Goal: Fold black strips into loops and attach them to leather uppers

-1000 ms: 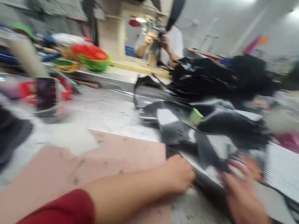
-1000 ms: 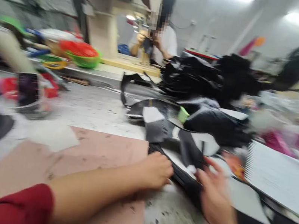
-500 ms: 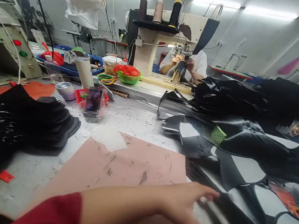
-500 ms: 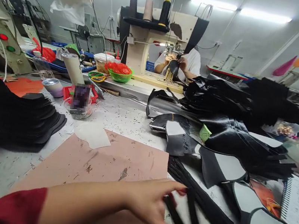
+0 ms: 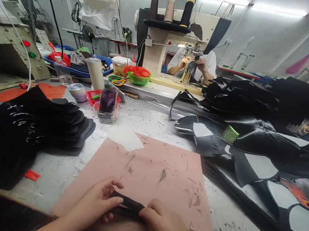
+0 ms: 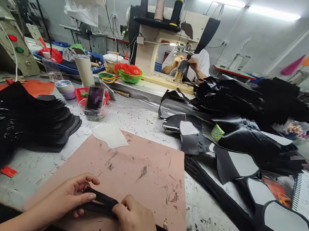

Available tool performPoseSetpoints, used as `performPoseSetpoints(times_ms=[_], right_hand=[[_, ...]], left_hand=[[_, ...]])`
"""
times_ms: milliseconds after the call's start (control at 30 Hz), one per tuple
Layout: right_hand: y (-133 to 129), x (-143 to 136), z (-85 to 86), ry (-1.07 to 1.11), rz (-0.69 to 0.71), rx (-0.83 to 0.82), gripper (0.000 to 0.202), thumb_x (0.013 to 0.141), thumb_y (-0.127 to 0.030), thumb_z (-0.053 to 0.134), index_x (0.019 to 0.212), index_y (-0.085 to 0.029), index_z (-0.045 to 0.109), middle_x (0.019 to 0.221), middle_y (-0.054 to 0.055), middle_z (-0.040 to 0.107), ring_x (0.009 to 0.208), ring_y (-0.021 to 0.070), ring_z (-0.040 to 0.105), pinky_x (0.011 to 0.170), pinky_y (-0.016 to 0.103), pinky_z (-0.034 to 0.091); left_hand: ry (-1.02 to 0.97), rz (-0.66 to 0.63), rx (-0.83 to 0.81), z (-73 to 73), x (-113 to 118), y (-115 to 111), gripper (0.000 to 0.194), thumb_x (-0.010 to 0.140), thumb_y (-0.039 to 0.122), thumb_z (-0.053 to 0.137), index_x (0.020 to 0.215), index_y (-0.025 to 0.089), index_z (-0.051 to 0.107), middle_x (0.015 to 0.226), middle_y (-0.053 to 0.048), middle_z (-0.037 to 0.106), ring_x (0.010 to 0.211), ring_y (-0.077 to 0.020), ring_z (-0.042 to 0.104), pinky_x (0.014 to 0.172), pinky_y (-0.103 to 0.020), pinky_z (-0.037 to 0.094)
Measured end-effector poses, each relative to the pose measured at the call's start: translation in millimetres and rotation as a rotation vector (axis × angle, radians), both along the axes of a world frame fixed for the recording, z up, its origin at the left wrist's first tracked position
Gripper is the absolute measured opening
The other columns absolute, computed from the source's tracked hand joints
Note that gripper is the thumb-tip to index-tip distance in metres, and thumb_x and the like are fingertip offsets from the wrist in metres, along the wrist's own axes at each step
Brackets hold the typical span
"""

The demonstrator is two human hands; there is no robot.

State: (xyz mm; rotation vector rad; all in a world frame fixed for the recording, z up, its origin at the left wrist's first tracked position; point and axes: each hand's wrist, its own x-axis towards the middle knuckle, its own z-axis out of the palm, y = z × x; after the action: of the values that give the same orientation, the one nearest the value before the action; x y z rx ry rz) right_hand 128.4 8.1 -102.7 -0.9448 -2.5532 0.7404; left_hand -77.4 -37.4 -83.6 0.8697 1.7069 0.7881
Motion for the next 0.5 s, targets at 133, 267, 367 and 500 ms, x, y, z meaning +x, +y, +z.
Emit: performPoseSetpoints(times_ms=[133, 267, 367, 500], right_hand=[[0, -12, -11.5, -0.083, -0.035, 0.252, 0.028, 0.067, 0.0, 0.044, 0.073, -0.021, 0.061, 0.07, 0.001, 0.057, 0.055, 0.0145, 0.053, 0.048, 0.023, 0.036], [-7, -9, -8.5, -0.013, -0.1, 0.242, 0.025, 0.07, -0.002, 0.048, 0.079, -0.02, 0.063, 0.085, 0.006, 0.061, 0.075, 0.0189, 0.057, 0.065, 0.029, 0.046], [-9, 7, 2.7, 0.023, -0.171, 0.081, 0.031, 0.072, -0.005, 0.051, 0.091, -0.024, 0.065, 0.104, 0.007, 0.06, 0.095, 0.0208, 0.055, 0.082, 0.033, 0.046], [21, 38, 24.5, 0.274, -0.398, -0.122, 0.016, 0.073, -0.015, 0.054, 0.077, -0.022, 0.068, 0.103, 0.008, 0.059, 0.098, 0.0209, 0.055, 0.088, 0.035, 0.043]], left_hand=[[0.6, -0.263, 0.477, 4.4, -11, -6, 0.013, 0.079, 0.02, 0.047, 0.085, 0.02, 0.059, 0.072, 0.0, 0.061, 0.059, -0.0133, 0.059, 0.055, -0.026, 0.049], [0.973, -0.739, 1.036, 2.2, 4, -3, 0.022, 0.082, 0.024, 0.049, 0.101, 0.019, 0.06, 0.092, -0.003, 0.068, 0.084, -0.0195, 0.061, 0.075, -0.031, 0.049], [1.054, -0.841, 1.157, -4.7, 10, 6, 0.028, 0.082, 0.034, 0.05, 0.103, 0.017, 0.06, 0.092, -0.001, 0.07, 0.081, -0.0185, 0.063, 0.074, -0.029, 0.048], [1.103, -0.822, 1.367, -28.6, -2, 20, 0.026, 0.087, 0.034, 0.044, 0.095, 0.02, 0.064, 0.087, 0.002, 0.072, 0.076, -0.0156, 0.064, 0.07, -0.025, 0.047]])
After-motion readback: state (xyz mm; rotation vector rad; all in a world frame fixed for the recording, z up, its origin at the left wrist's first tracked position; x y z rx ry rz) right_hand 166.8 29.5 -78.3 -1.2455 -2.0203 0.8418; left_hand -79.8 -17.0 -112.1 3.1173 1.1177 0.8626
